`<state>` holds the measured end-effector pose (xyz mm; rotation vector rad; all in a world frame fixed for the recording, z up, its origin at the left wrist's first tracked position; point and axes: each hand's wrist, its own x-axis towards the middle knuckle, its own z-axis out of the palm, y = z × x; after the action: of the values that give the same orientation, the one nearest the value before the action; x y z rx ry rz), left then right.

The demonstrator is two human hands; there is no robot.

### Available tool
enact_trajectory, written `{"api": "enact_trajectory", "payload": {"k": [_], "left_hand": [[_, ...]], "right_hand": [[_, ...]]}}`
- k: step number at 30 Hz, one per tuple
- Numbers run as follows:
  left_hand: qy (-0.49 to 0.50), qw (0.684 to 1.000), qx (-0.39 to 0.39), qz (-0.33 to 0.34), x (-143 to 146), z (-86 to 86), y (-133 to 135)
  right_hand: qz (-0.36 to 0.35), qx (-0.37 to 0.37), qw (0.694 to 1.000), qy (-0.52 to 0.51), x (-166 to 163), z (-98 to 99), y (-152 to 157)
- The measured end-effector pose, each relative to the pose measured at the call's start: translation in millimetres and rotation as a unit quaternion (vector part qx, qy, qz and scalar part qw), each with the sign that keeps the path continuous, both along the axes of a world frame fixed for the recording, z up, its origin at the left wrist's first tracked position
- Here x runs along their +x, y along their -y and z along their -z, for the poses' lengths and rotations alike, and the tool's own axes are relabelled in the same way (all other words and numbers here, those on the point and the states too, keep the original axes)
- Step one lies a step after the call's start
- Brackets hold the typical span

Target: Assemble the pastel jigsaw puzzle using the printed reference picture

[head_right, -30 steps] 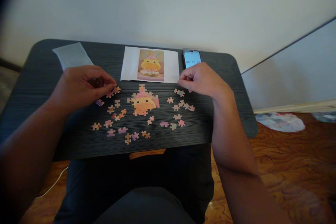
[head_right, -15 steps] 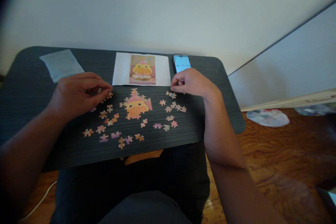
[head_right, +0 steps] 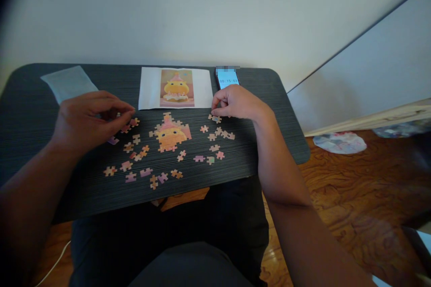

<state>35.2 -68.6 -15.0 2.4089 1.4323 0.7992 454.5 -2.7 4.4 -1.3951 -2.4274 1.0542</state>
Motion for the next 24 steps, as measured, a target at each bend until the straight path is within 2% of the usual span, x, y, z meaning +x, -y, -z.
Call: {"api": "enact_trajectory", "payload": {"k": [6,24], "left_hand": [[0.007,1.0,-0.013,-0.008,0.2,1.7,0.3],[0.017,0.999,-0.044,-0.006,2.8,-0.6,2.0]], "right_hand": [[-0.004,-0.028,1.0,0.006,3.2,-1.0,-1.0],[-0.011,-0.048,0.998,0.036,7.3,4.2,-4.1]]}}
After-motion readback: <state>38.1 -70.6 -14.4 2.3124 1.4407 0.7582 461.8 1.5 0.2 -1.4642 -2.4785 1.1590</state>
